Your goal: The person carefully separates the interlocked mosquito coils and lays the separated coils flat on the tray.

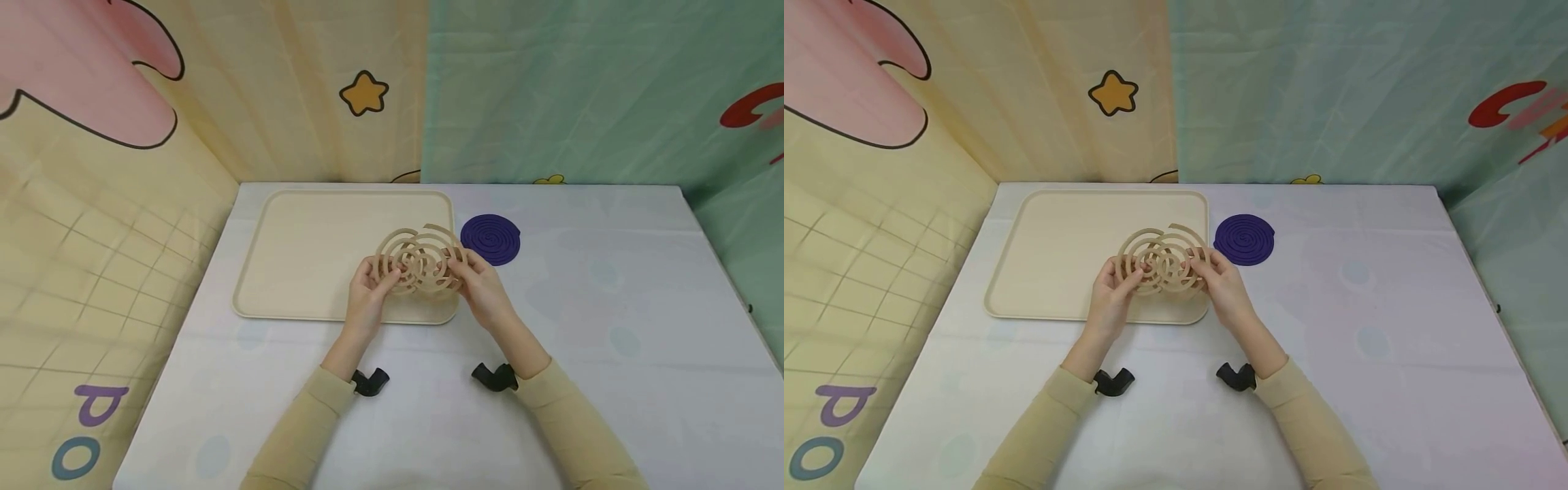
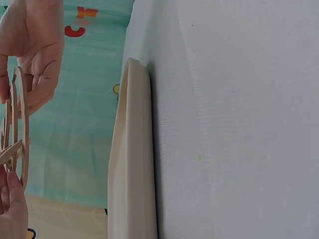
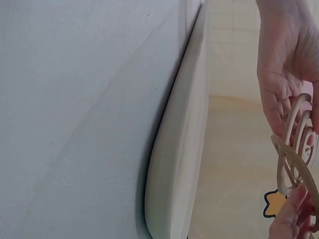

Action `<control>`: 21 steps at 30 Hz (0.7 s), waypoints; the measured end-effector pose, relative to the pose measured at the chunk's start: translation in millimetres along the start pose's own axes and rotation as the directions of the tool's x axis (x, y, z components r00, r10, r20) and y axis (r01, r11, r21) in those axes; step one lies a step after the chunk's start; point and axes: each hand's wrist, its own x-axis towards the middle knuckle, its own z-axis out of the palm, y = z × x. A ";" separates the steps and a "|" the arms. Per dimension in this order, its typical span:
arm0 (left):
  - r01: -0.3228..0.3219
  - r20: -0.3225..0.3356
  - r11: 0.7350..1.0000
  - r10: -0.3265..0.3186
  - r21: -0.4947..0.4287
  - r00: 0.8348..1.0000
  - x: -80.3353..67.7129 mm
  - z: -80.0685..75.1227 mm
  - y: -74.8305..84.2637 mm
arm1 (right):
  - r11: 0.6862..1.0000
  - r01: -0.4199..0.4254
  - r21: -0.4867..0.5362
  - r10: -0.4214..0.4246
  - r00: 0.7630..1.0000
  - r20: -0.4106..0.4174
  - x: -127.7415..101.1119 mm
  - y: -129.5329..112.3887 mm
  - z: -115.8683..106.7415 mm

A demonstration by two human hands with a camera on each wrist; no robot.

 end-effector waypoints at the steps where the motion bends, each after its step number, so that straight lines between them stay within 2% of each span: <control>1: -0.001 0.009 1.000 0.001 0.000 1.000 0.1 -0.4 -0.3 | 1.000 0.000 -0.012 0.000 1.000 -0.011 0.4 0.5 -1.2; 4: 0.026 0.027 0.999 -0.027 0.022 0.999 1.0 -1.4 -1.1 | 0.996 0.039 -0.078 -0.042 0.999 -0.033 1.3 2.5 -4.3; 6: 0.063 0.031 0.997 -0.064 0.052 0.997 2.2 -2.0 -1.1 | 0.982 0.102 -0.159 -0.108 0.994 -0.029 1.1 4.0 -6.3; 9: 0.109 0.018 0.984 -0.113 0.144 0.993 4.2 -1.9 -0.2 | 0.938 0.214 -0.273 -0.219 0.976 0.015 -0.8 4.2 -7.1; 11: 0.103 0.013 0.967 -0.109 0.231 0.994 4.5 -0.3 0.4 | 0.899 0.261 -0.351 -0.266 0.963 0.035 -1.8 4.5 -6.1; 14: 0.029 0.016 0.914 -0.039 0.405 0.999 2.5 4.4 0.7 | 0.819 0.281 -0.501 -0.315 0.949 0.018 -3.3 5.2 -2.4; 17: -0.090 0.035 0.800 0.086 0.593 0.996 -0.2 9.7 -0.8 | 0.707 0.285 -0.647 -0.382 0.924 -0.010 -5.4 6.2 2.5; 18: -0.119 0.039 0.765 0.122 0.633 0.992 -0.8 11.2 -1.0 | 0.680 0.289 -0.674 -0.404 0.915 -0.015 -6.2 6.0 4.0; 20: -0.159 0.042 0.721 0.178 0.674 0.983 0.0 12.5 -1.8 | 0.666 0.297 -0.684 -0.429 0.903 -0.025 -7.4 4.7 6.1; 21: -0.167 0.041 0.709 0.191 0.686 0.981 0.8 12.4 -1.7 | 0.677 0.294 -0.675 -0.425 0.905 -0.032 -7.6 3.9 6.4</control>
